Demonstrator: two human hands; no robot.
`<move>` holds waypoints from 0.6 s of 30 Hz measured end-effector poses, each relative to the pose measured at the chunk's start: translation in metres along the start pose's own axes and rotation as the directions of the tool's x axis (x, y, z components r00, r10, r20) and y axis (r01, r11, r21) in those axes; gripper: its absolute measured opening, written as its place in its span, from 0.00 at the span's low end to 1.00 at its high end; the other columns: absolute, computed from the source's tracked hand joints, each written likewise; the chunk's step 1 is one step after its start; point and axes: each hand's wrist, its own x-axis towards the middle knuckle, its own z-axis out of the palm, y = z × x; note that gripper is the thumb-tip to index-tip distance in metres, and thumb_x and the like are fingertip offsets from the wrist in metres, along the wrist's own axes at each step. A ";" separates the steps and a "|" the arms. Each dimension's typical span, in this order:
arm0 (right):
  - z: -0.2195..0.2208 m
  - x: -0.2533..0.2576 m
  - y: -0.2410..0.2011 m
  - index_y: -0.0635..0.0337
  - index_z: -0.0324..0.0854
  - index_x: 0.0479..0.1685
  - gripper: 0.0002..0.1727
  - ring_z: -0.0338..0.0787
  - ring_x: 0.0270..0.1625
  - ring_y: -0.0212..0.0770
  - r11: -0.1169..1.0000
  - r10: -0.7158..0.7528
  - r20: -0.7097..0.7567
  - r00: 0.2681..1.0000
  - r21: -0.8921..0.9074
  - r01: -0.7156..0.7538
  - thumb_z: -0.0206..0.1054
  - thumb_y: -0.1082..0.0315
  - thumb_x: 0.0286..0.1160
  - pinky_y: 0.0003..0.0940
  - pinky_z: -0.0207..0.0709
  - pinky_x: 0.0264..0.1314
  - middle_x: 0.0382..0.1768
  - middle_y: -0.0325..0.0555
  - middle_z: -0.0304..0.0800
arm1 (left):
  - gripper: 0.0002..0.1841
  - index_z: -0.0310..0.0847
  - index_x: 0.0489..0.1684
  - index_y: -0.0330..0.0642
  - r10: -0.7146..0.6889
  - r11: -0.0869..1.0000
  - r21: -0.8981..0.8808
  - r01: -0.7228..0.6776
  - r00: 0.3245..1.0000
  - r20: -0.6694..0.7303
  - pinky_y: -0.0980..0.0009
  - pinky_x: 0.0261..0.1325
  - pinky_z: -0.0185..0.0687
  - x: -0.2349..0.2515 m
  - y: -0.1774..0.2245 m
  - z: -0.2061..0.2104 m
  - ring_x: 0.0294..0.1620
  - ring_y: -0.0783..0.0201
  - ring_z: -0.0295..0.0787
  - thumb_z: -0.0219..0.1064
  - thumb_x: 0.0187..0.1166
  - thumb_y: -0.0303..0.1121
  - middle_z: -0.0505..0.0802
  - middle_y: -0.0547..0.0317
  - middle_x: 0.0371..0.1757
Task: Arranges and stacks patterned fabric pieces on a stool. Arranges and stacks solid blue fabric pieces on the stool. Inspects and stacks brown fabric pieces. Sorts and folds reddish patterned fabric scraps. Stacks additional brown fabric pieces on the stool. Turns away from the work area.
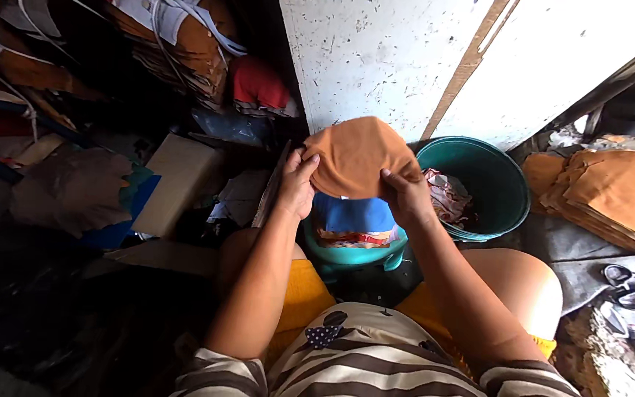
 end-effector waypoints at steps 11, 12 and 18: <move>-0.027 -0.011 0.043 0.65 0.73 0.71 0.25 0.95 0.44 0.54 0.953 0.160 -0.066 0.985 -0.250 -0.171 0.70 0.83 0.73 0.50 0.92 0.45 0.50 0.62 0.89 | 0.19 0.67 0.76 0.45 -0.232 0.952 0.190 0.241 0.970 -0.068 0.54 0.53 0.88 -0.025 -0.045 -0.025 0.55 0.55 0.88 0.59 0.89 0.30 0.84 0.47 0.65; -0.028 -0.010 0.045 0.65 0.73 0.71 0.26 0.95 0.44 0.54 0.946 0.167 -0.073 0.983 -0.271 -0.181 0.70 0.83 0.73 0.50 0.92 0.45 0.50 0.63 0.89 | 0.19 0.67 0.77 0.44 -0.242 0.950 0.184 0.253 0.967 -0.078 0.53 0.53 0.88 -0.024 -0.048 -0.026 0.55 0.54 0.88 0.59 0.89 0.29 0.84 0.46 0.65; -0.030 -0.016 0.043 0.65 0.73 0.71 0.26 0.95 0.45 0.53 0.928 0.126 -0.067 0.990 -0.345 -0.142 0.71 0.81 0.73 0.48 0.93 0.45 0.52 0.62 0.88 | 0.29 0.61 0.84 0.47 -0.229 0.931 0.278 0.238 0.971 -0.063 0.49 0.55 0.87 -0.026 -0.051 -0.031 0.61 0.48 0.87 0.66 0.85 0.30 0.82 0.43 0.72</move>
